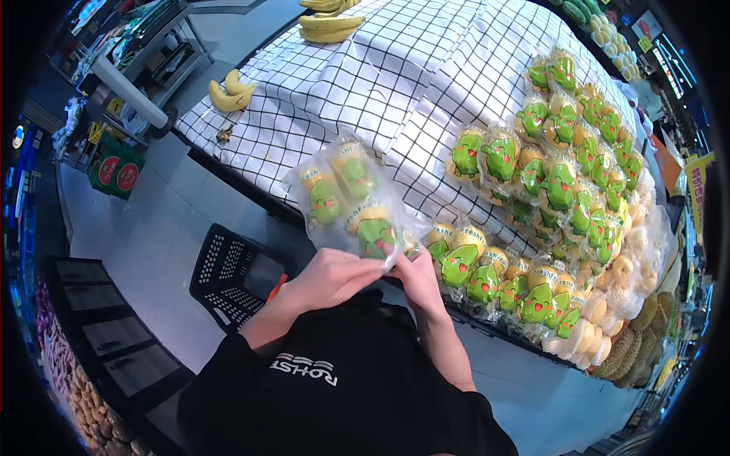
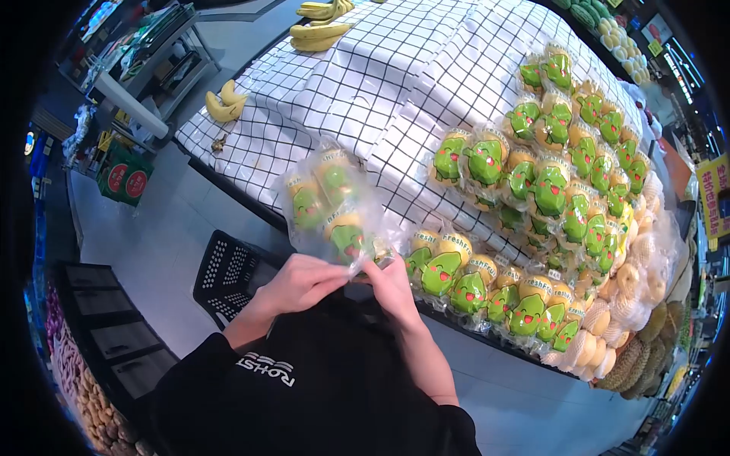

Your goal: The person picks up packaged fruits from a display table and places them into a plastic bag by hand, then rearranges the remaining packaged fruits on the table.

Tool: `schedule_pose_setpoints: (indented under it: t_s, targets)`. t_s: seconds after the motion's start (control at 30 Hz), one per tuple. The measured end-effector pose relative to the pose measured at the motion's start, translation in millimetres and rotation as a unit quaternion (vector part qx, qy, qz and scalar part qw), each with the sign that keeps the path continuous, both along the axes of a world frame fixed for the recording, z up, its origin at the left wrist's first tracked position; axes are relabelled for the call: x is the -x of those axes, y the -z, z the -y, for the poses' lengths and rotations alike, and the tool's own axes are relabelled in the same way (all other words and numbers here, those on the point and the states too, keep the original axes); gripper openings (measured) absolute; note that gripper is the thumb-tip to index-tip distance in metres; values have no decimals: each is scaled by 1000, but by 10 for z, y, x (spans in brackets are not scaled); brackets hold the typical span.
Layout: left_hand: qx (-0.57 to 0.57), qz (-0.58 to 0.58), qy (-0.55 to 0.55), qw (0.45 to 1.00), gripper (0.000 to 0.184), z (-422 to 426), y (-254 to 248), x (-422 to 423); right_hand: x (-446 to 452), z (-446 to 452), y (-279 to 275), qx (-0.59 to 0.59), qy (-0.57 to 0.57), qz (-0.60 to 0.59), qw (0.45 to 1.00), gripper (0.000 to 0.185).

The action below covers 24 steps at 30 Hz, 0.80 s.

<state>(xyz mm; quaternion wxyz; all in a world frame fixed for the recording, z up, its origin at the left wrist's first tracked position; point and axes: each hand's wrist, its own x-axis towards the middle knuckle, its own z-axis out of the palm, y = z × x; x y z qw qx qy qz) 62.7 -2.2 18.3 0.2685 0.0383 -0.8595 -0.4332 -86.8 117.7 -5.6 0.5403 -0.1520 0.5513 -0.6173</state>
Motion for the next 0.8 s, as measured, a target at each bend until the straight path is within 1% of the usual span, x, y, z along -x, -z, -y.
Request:
schedule_pose_setpoints:
  t_s: [0.07, 0.1, 0.13, 0.2, 0.23, 0.27, 0.33, 0.37, 0.4, 0.47, 0.5, 0.53, 0.6, 0.63, 0.7, 0.73, 0.8]
  targets:
    - [-101, -19, 50, 993, 17, 62, 40, -59, -6, 218, 131, 56, 14, -86, 995, 46]
    - [-134, -3, 77, 988, 20, 115, 56, -74, -39, 348, 103, 45, 29, -86, 995, 45]
    - [-140, -7, 77, 987, 20, 157, 61, -62, -42, 404, 142, 38, 28, -90, 995, 45]
    - [-141, -34, 106, 984, 22, 209, 56, 35, -35, 510, 269, 97, -2, -97, 991, 46]
    - [-131, -34, 141, 981, 24, 243, 90, 90, -38, 563, 310, 110, -16, -106, 988, 46]
    - [-136, -38, 140, 980, 24, 289, 90, 160, -48, 621, 341, 118, -32, -128, 984, 46]
    - [-112, -91, 229, 963, 30, 388, 41, 310, -77, 763, 327, 114, -62, -201, 971, 46]
    - [-111, -124, 244, 955, 32, 425, -24, 373, -75, 842, 282, 105, -75, -253, 959, 46]
    - [-113, -125, 247, 954, 32, 437, -22, 410, -75, 921, 229, 94, -90, -315, 940, 46]
    - [-151, -99, 331, 926, 33, 453, -3, 466, -71, 1073, 116, 74, -126, -451, 880, 46]
    - [-110, -110, 330, 931, 34, 470, 14, 496, -61, 1147, 70, 65, -141, -515, 843, 47]
    - [-112, -108, 336, 929, 34, 503, 28, 509, -33, 1196, 12, 56, -157, -573, 803, 47]
    - [-79, -88, 335, 935, 32, 564, 45, 522, -42, 1301, -105, 26, -171, -623, 763, 48]
    - [-81, -85, 343, 932, 32, 621, 19, 521, -36, 1359, -183, 13, -179, -637, 750, 48]
    - [-98, -80, 361, 924, 30, 754, -41, 496, -160, 1427, -343, -87, -143, -546, 821, 48]
    - [-100, -76, 368, 921, 30, 814, -44, 478, -224, 1346, -189, -48, -87, -570, 816, 50]
    - [-104, -69, 383, 915, 30, 905, -27, 440, -299, 1157, 167, -16, -24, -586, 809, 52]
